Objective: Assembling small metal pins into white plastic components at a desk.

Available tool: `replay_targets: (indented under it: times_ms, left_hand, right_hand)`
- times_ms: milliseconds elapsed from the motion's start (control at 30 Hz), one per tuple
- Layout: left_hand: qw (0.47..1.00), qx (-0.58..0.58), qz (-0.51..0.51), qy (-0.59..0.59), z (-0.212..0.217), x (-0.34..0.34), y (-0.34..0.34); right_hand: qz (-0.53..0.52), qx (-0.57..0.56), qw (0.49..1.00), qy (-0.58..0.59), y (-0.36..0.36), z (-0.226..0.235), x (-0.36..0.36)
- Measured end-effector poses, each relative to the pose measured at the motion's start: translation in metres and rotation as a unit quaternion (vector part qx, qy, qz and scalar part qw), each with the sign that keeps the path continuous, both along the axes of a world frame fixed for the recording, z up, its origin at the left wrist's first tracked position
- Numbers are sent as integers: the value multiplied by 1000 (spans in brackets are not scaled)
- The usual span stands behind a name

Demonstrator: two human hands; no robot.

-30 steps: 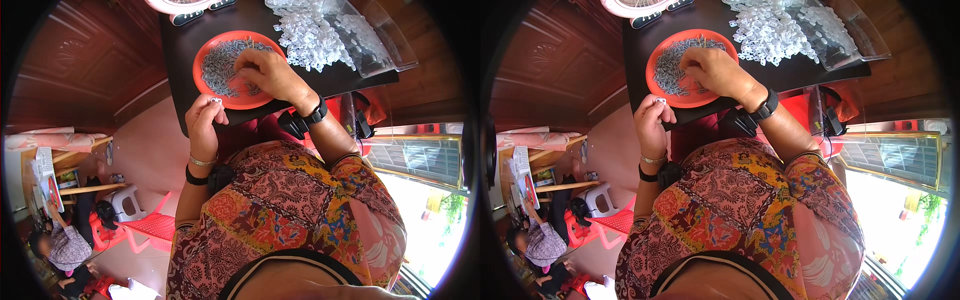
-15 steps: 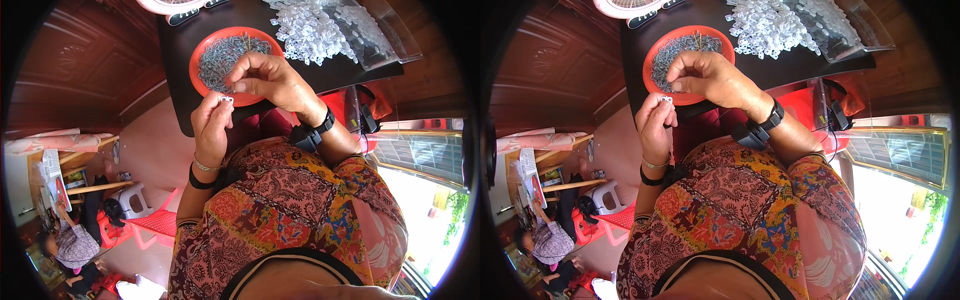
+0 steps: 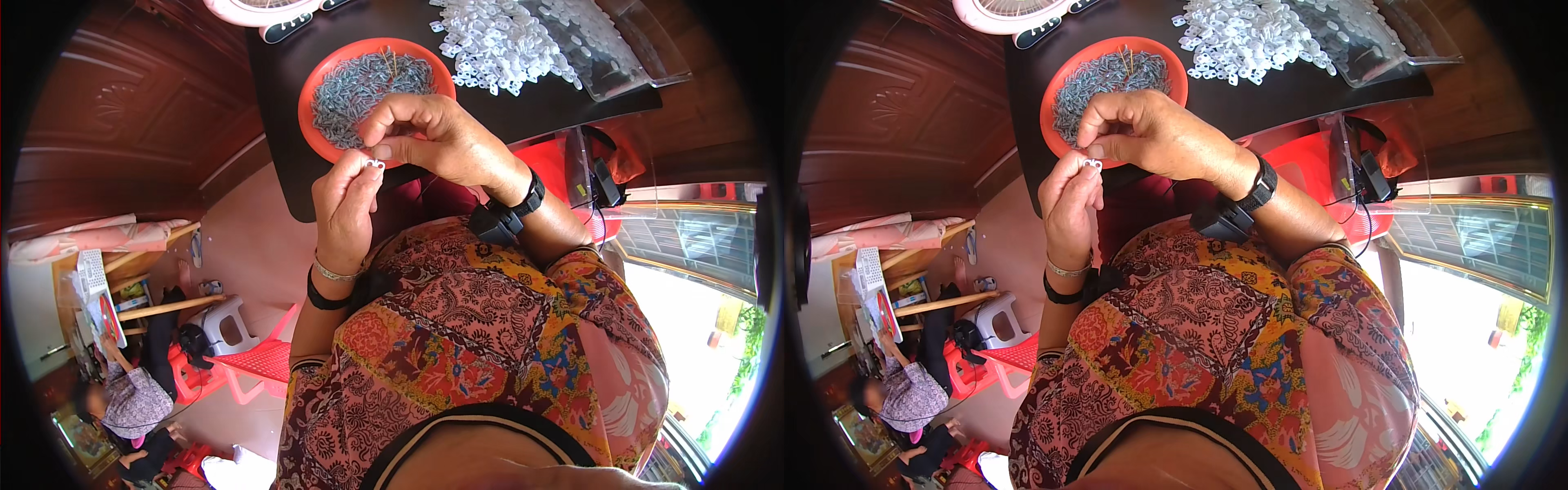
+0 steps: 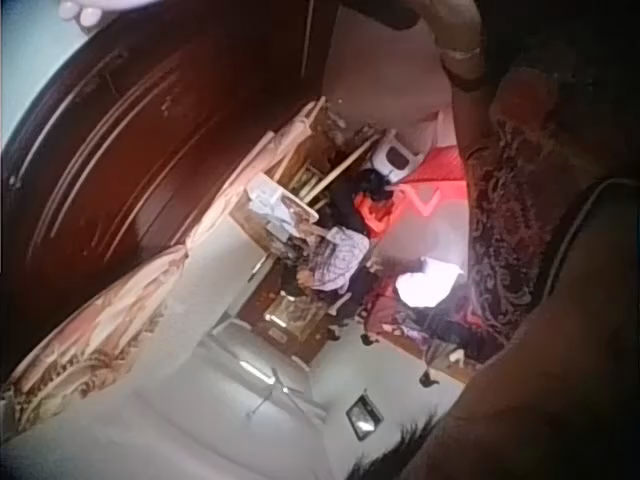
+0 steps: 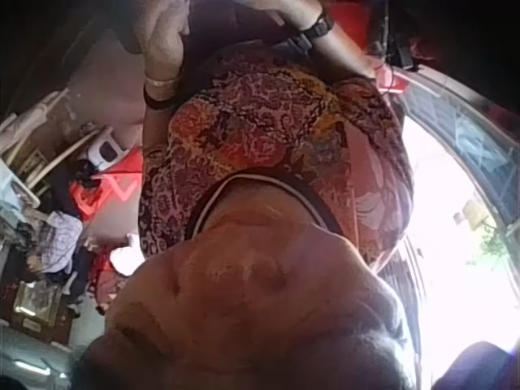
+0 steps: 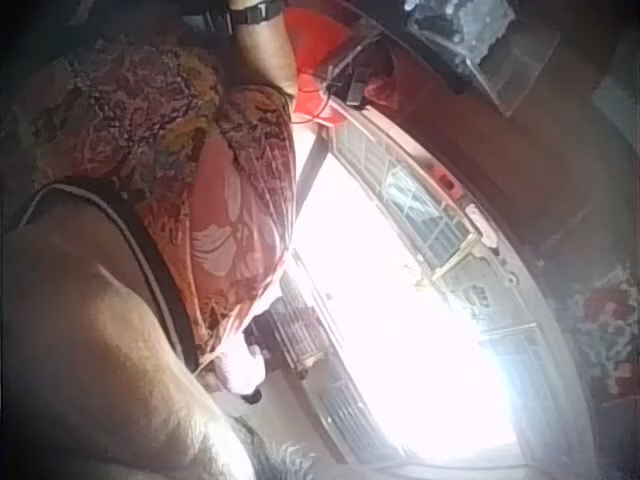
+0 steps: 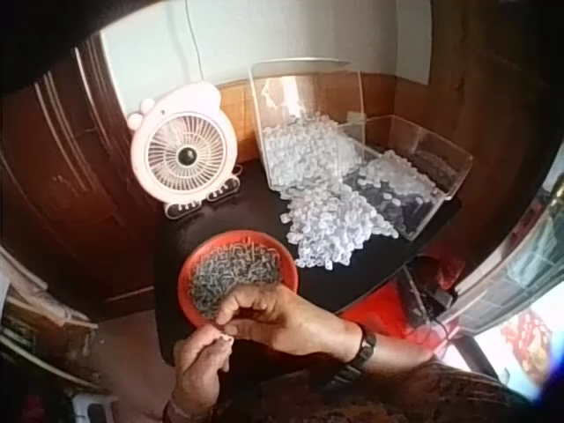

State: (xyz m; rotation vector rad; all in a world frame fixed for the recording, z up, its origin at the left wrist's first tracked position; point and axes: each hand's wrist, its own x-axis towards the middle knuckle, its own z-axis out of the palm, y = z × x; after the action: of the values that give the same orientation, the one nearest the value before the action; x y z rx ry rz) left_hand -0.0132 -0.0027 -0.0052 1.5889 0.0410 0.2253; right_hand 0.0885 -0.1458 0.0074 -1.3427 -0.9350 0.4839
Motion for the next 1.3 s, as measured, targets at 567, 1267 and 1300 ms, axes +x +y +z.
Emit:
replay_targets:
  times_ms: [567, 1267, 1300]
  left_hand:
    - [999, 30, 8, -15, -10, 1, 2]
    - [998, -32, -35, 29, -9, -1, 4]
    - [999, -24, -31, 16, -10, -1, 4]
  right_hand:
    - [-22, -44, 984, -172, 1, 5, 0]
    - [-68, -47, 968, -236, -5, 2, -7]
    - [-68, -52, 969, -233, -5, 2, -7]
